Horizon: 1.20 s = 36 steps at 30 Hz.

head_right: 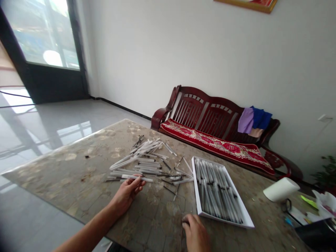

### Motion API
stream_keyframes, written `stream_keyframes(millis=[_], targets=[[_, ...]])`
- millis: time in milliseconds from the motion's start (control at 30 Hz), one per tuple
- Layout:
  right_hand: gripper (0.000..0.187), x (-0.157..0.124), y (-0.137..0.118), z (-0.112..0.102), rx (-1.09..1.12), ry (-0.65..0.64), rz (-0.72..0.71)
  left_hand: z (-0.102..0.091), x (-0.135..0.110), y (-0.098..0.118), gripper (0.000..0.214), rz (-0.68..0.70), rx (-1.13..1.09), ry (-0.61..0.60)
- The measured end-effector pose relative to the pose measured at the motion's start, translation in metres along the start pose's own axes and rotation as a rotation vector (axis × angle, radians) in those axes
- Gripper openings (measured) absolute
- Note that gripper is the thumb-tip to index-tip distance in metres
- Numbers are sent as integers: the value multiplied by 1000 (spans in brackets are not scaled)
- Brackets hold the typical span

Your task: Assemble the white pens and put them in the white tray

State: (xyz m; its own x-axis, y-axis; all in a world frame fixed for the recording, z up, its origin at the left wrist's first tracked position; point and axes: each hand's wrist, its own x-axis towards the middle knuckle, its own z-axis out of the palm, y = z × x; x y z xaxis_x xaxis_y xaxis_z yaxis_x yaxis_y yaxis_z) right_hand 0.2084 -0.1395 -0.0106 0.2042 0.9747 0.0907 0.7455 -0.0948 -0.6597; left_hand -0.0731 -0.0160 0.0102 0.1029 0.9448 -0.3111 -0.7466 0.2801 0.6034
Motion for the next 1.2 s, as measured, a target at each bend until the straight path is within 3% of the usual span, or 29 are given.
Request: stream_keyframes(millis=[167,233,400,633,833,1033,1200], targets=[[25,36,-53,36,455,76,98,2,1,-2,29,9,16,-1],[29,51,-80,47,616,111,76,1,2,-2,32,27,-13,17],[22,79,-122,63,770,134,13,1,4,-3,33,31,-19,9],[21,89,-126,75,777,67,27,4,3,-2,27,4,-13,-2],[25,88,-126,77,731,96,21,3,6,-4,24,13,-11,9],[20,91,-118,79,622,139,-76,3,7,-6,34,28,12,-4],[22,94,-114,82,634,130,-62,6,6,-7,39,49,57,-17]])
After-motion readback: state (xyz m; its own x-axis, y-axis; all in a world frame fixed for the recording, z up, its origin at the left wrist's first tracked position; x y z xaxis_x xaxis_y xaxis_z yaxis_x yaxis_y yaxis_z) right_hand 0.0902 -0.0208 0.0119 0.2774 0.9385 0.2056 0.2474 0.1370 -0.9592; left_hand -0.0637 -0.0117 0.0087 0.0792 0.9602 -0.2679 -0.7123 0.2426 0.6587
